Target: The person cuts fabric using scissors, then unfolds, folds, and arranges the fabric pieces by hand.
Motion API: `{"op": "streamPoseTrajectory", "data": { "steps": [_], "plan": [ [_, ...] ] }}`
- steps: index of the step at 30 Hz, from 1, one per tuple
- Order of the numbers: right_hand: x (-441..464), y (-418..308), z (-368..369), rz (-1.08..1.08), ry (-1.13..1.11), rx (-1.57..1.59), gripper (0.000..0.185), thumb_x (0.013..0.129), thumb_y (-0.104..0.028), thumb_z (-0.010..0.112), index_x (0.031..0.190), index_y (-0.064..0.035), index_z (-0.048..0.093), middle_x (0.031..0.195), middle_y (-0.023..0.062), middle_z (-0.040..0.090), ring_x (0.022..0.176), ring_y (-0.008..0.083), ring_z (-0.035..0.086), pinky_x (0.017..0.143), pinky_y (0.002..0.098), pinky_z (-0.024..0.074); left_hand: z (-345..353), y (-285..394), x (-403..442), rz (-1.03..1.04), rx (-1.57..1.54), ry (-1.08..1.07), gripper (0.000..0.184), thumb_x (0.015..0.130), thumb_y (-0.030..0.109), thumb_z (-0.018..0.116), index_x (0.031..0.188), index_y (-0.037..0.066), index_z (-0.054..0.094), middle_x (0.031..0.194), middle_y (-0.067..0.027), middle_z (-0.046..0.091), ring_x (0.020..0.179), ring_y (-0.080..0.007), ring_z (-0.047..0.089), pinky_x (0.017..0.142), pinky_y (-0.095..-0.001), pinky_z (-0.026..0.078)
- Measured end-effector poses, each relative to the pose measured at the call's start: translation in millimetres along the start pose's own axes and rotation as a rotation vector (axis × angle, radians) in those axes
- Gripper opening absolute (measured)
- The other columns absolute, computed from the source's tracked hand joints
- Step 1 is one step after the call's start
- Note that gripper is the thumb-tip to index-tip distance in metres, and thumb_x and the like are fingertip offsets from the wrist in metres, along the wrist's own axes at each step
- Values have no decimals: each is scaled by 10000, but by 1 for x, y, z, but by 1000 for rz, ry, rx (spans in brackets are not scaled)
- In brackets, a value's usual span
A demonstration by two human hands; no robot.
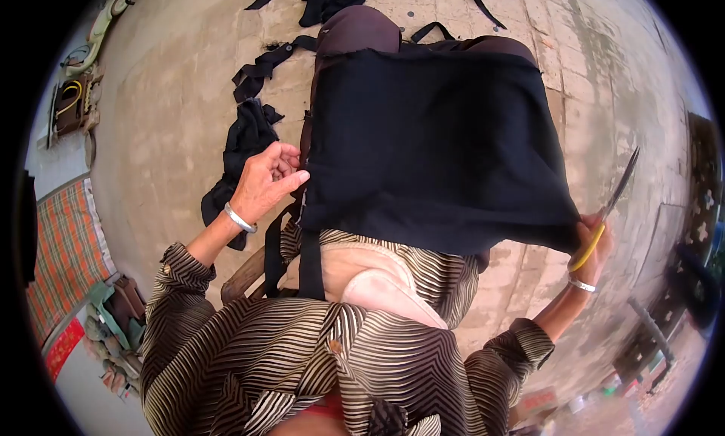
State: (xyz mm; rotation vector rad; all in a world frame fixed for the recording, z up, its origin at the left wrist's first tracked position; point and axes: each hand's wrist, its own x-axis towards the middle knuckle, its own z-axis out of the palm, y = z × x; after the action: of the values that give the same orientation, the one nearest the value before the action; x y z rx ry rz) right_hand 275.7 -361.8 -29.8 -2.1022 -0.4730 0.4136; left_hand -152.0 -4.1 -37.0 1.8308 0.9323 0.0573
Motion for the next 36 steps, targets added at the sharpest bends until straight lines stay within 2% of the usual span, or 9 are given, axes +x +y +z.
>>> {"op": "streamPoseTrajectory", "data": {
  "steps": [13,16,18,20,22,25,29,32,36],
  "plan": [
    [-2,19,-10,58,-48,46,150,787,34,627,927,-15,600,866,25,584,792,114,533,778,228,410,6,-1,19,-271,-645,-84,122,837,61,688,866,5,584,694,-4,567,538,-67,530,487,-204,429],
    [-2,27,-9,35,10,16,155,760,-80,639,874,25,627,778,30,560,723,131,507,694,268,404,4,-7,19,-297,-703,-85,102,851,54,670,882,-6,593,703,-24,590,538,-88,553,493,-220,456],
    [-1,33,-13,108,-25,16,150,790,53,626,921,-15,596,861,21,574,782,113,523,773,223,408,4,-16,18,-296,-717,-73,100,862,61,660,887,-16,601,713,-42,606,547,-102,571,506,-228,475],
    [-3,34,-12,108,-30,15,151,790,53,626,923,-14,596,863,21,573,780,113,520,771,224,408,1,-21,18,-255,-742,-57,92,870,63,650,874,-17,603,713,-48,606,542,-108,568,509,-228,476],
    [-3,31,-8,106,-31,16,152,790,54,626,924,-13,596,865,21,572,778,113,518,769,224,408,-6,-33,18,-254,-728,-34,102,875,76,649,881,-17,608,698,-43,603,547,-103,564,515,-227,470],
    [-5,26,-1,55,32,15,131,754,-57,647,865,2,610,766,15,549,684,101,494,644,239,403,-15,-43,16,-250,-32,9,172,883,146,661,811,-7,628,678,-11,601,601,-62,564,540,-212,458],
    [-8,25,-1,70,46,36,121,753,-52,642,858,-3,606,751,16,540,682,110,500,640,246,410,-6,-6,-4,-171,-344,-254,212,877,161,672,771,-12,613,656,3,575,610,-51,545,561,-207,456],
    [-5,34,-4,57,47,14,124,749,-57,647,855,-6,608,748,19,538,685,117,503,640,252,411,9,-9,-12,-4,-80,-107,143,846,95,640,767,-18,603,628,-9,586,561,-50,537,511,-218,435],
    [-6,42,-7,41,52,-57,130,744,-64,652,852,-2,616,742,25,536,684,135,508,641,275,416,6,-49,-11,-112,-15,124,92,795,16,543,726,-26,585,594,-26,574,499,-52,521,446,-216,390]
  ]
}}
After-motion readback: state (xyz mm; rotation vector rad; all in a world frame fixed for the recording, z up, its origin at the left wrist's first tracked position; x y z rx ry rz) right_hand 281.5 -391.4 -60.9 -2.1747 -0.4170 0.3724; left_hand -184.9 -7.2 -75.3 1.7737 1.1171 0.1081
